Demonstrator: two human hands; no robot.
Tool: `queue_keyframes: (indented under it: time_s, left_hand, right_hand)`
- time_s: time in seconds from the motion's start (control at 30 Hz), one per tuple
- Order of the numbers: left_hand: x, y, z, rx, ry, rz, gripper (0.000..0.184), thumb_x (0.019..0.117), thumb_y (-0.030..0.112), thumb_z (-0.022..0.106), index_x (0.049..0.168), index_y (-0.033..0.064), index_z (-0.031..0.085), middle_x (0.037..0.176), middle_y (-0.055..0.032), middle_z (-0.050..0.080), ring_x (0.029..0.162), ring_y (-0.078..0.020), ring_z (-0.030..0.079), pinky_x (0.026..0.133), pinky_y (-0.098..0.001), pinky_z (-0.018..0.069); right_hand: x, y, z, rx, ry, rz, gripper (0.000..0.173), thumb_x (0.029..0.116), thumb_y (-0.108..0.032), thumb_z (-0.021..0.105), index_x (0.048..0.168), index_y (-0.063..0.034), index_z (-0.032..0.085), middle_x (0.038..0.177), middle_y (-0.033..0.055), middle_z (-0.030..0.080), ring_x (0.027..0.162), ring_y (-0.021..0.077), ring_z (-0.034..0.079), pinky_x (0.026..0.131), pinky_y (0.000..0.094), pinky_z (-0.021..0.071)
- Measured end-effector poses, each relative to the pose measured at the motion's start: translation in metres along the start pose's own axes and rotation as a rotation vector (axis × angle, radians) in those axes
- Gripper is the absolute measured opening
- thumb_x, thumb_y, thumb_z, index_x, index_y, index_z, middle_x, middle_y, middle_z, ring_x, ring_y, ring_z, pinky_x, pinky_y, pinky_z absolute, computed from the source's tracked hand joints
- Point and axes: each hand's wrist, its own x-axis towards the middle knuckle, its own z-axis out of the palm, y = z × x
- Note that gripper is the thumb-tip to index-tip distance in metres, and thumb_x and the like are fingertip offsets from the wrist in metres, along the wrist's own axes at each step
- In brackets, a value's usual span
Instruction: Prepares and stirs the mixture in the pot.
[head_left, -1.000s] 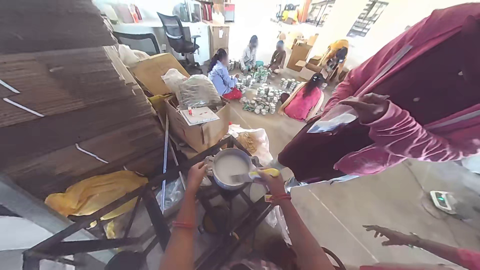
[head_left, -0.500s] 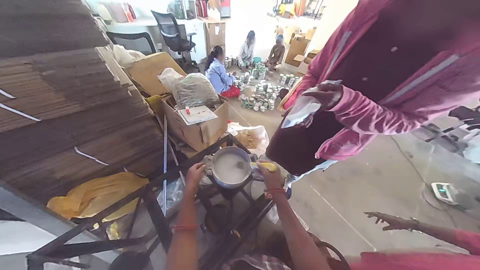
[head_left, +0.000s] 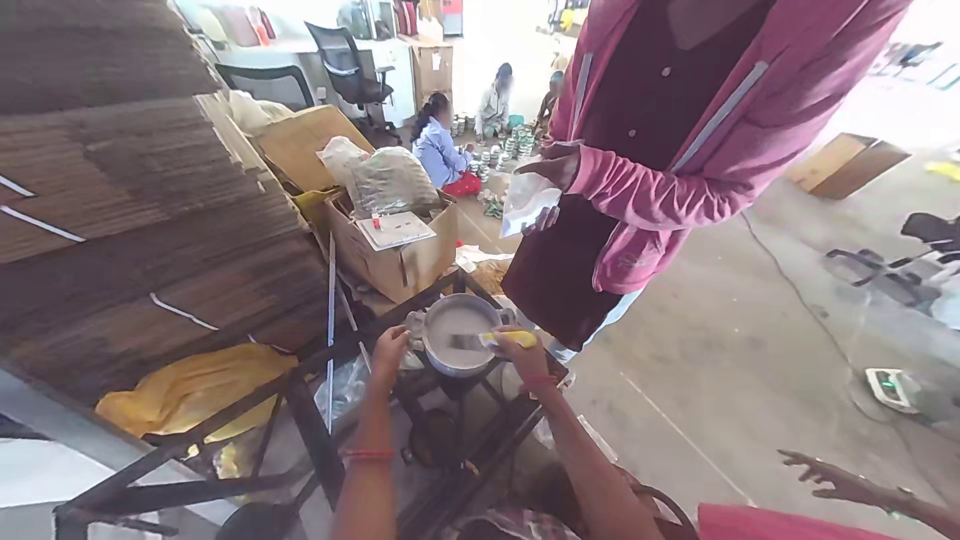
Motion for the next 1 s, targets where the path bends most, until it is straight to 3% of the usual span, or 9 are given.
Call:
queue_keyframes:
  time_s: [0.1, 0.23, 0.33, 0.43, 0.6, 0.7, 0.77, 0.9, 1.0]
  left_hand:
    - [0.0, 0.0, -0.002, -0.013, -0.01, 0.002, 0.038, 0.1077, 0.015, 0.052, 0.14, -0.0047, 0.053, 0.139, -0.0257, 0.057, 0.123, -0.0324, 0.059, 0.102, -0.0466, 0.0472]
    - [-0.002, -0.001, -0.001, -0.033, -0.002, 0.016, 0.037, 0.1074, 0.014, 0.053, 0.139, -0.0045, 0.056, 0.137, -0.0247, 0.059, 0.12, -0.0305, 0.06, 0.101, -0.0445, 0.0482]
    - [-0.002, -0.002, -0.002, -0.055, 0.001, 0.016, 0.035, 0.1072, 0.013, 0.054, 0.137, -0.0043, 0.058, 0.135, -0.0238, 0.061, 0.118, -0.0289, 0.061, 0.1, -0.0429, 0.0488]
    - [0.002, -0.006, -0.004, -0.068, -0.013, 0.007, 0.035, 0.1071, 0.015, 0.055, 0.137, -0.0023, 0.059, 0.133, -0.0222, 0.062, 0.117, -0.0278, 0.062, 0.099, -0.0437, 0.0493]
    - [-0.001, -0.006, -0.003, -0.026, 0.005, 0.021, 0.036, 0.1064, 0.016, 0.055, 0.137, -0.0017, 0.06, 0.133, -0.022, 0.063, 0.118, -0.0304, 0.062, 0.1, -0.0491, 0.0485]
    - [-0.001, -0.007, -0.002, -0.023, 0.003, 0.034, 0.036, 0.1066, 0.016, 0.055, 0.138, -0.0024, 0.059, 0.134, -0.0228, 0.063, 0.119, -0.0318, 0.062, 0.101, -0.0496, 0.0482]
    - [0.001, -0.01, -0.005, -0.031, 0.001, 0.049, 0.037, 0.1063, 0.017, 0.056, 0.138, -0.003, 0.059, 0.133, -0.023, 0.063, 0.119, -0.031, 0.062, 0.1, -0.0483, 0.0483]
    - [-0.001, -0.011, -0.004, -0.042, 0.007, 0.064, 0.036, 0.1059, 0.017, 0.056, 0.135, -0.0039, 0.061, 0.132, -0.023, 0.064, 0.118, -0.0311, 0.063, 0.1, -0.0488, 0.0486]
    - [-0.002, -0.008, -0.002, -0.025, 0.013, 0.065, 0.035, 0.1062, 0.015, 0.056, 0.135, -0.0037, 0.061, 0.13, -0.0231, 0.065, 0.116, -0.0312, 0.063, 0.099, -0.0488, 0.0493]
  right_hand:
    - [-0.005, -0.016, -0.018, -0.04, -0.002, 0.075, 0.016, 0.0953, -0.006, 0.069, 0.107, 0.0053, 0.07, 0.091, 0.0125, 0.074, 0.074, 0.0176, 0.073, 0.069, 0.0331, 0.0642]
    - [0.011, 0.005, -0.014, -0.076, 0.142, -0.103, 0.016, 0.0939, -0.01, 0.069, 0.103, 0.0027, 0.073, 0.087, 0.01, 0.074, 0.073, 0.0156, 0.072, 0.07, 0.033, 0.0626]
    - [0.003, 0.003, -0.001, -0.048, 0.039, -0.057, 0.015, 0.0942, -0.008, 0.069, 0.104, 0.003, 0.073, 0.09, 0.0101, 0.075, 0.074, 0.0159, 0.073, 0.07, 0.0322, 0.0641]
    - [-0.006, -0.015, -0.018, -0.182, -0.043, -0.006, 0.016, 0.0942, -0.01, 0.071, 0.105, 0.0005, 0.073, 0.092, 0.0075, 0.075, 0.076, 0.014, 0.073, 0.072, 0.0316, 0.0641]
    - [0.016, -0.001, -0.017, -0.297, 0.106, -0.118, 0.021, 0.0925, -0.021, 0.071, 0.103, -0.0042, 0.076, 0.091, 0.0078, 0.076, 0.079, 0.0149, 0.073, 0.077, 0.0363, 0.0626]
    - [0.011, -0.001, -0.01, -0.227, -0.067, -0.145, 0.019, 0.0939, -0.012, 0.07, 0.108, 0.0008, 0.074, 0.098, 0.0099, 0.076, 0.083, 0.0152, 0.074, 0.079, 0.0342, 0.0634]
    - [0.002, -0.013, -0.016, -0.263, -0.139, -0.11, 0.018, 0.0938, -0.013, 0.07, 0.107, -0.0013, 0.074, 0.098, 0.0068, 0.076, 0.082, 0.0126, 0.073, 0.079, 0.0317, 0.0631]
    - [0.009, -0.01, -0.025, -0.313, 0.027, -0.105, 0.02, 0.0939, -0.018, 0.069, 0.106, -0.0028, 0.075, 0.094, 0.0071, 0.076, 0.08, 0.0137, 0.073, 0.078, 0.0339, 0.0626]
    - [0.012, 0.003, -0.006, -0.201, 0.06, -0.137, 0.019, 0.0946, -0.013, 0.069, 0.107, 0.0008, 0.074, 0.095, 0.0097, 0.076, 0.08, 0.015, 0.073, 0.076, 0.0335, 0.0628]
